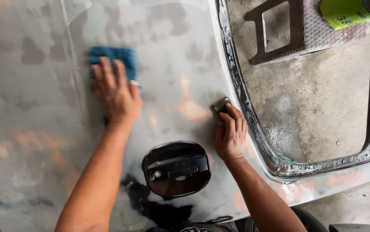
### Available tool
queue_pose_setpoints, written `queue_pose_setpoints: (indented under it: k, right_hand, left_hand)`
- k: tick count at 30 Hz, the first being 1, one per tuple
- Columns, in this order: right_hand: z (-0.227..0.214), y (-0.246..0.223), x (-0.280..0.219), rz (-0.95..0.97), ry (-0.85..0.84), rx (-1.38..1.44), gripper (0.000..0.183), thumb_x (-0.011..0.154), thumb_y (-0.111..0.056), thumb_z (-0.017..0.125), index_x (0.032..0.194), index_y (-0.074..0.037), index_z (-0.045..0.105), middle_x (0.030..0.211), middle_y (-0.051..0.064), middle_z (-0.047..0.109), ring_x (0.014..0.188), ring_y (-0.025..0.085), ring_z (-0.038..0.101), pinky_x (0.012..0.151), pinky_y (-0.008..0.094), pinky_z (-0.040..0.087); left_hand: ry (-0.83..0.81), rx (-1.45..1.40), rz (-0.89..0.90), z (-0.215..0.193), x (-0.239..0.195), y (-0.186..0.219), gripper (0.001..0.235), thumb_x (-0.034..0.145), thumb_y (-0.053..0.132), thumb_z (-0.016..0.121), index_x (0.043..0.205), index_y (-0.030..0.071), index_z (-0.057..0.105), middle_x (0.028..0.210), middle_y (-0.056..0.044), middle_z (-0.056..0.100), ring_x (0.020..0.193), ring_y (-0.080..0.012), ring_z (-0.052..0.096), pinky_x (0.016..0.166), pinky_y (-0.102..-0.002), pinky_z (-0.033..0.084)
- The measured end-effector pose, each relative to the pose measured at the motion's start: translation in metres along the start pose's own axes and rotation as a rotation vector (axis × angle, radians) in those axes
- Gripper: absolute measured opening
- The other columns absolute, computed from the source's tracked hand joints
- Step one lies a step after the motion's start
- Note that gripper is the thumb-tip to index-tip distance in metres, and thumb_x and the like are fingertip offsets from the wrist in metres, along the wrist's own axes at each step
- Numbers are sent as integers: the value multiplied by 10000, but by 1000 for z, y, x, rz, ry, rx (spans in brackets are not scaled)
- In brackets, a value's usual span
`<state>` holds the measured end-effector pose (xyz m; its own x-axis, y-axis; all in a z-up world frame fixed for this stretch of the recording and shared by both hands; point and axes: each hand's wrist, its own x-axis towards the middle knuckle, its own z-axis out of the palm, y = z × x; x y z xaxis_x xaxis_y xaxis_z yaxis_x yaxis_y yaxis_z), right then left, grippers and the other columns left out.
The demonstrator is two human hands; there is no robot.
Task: The person sands a large, silver car door panel using a sanding block and a blue cloth. They work around the door handle and the window frame, occasionally dipping the sanding block into a green bucket of water.
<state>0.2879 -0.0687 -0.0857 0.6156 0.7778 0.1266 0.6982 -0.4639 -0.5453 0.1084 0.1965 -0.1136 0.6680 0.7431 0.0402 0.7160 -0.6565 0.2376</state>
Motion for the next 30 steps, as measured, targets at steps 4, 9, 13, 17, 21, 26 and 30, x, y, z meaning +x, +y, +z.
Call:
queue_pose_setpoints:
  k: [4,9,13,17,21,26,30]
  right_hand:
    - [3,1,-2,-25,-8,-5,271,958,-28,568,1225,-68,593,1483,148,550,1386,376,506,1160,502,371]
    - [3,-1,0,-26,0,-19,276,954,-37,567,1227,-70,592,1483,152,550,1377,373,508,1132,494,373]
    - [5,-2,-1,-31,3,-54,270,961,-53,561,1229,-75,589,1478,142,552,1366,364,507,1135,495,371]
    - [4,-2,-1,-10,-8,-64,281,958,-49,532,1234,-75,576,1489,147,542,1362,367,505,1114,489,370]
    - [4,-3,1,-16,-8,-87,293,949,-48,527,1238,-68,568,1483,157,534,1347,375,501,1106,498,364]
    - [7,-3,-1,-24,8,-80,285,938,-55,538,1221,-70,570,1481,164,539,1353,383,499,1118,505,365]
    - [9,-2,0,-28,9,-81,265,952,-61,541,1214,-77,574,1481,158,547,1359,369,511,1124,497,375]
  left_hand:
    - [179,-112,-135,-1,-19,8,585,1002,231,598,1519,-5,460,1686,-266,273,1555,-535,228,1230,-704,211]
    - [-93,-253,281,-24,-103,79,610,907,329,612,1385,-14,452,1625,-257,312,1524,-504,225,1201,-712,155]
    - [-191,-199,510,-18,-121,39,580,919,369,615,1375,43,468,1646,-221,322,1540,-453,231,1217,-646,181]
    - [42,-188,115,-1,-71,-24,580,1014,250,585,1520,23,415,1715,-207,291,1606,-454,235,1296,-618,198]
    - [63,-142,-176,-3,21,6,707,944,272,602,1582,55,388,1667,-252,256,1533,-510,180,1217,-672,137]
    - [-253,-121,110,21,84,124,685,996,548,463,1579,235,286,1665,-138,108,1528,-423,75,1198,-669,43]
    - [-350,-131,233,15,20,142,624,1041,501,403,1601,260,266,1689,-102,74,1550,-400,49,1229,-643,29]
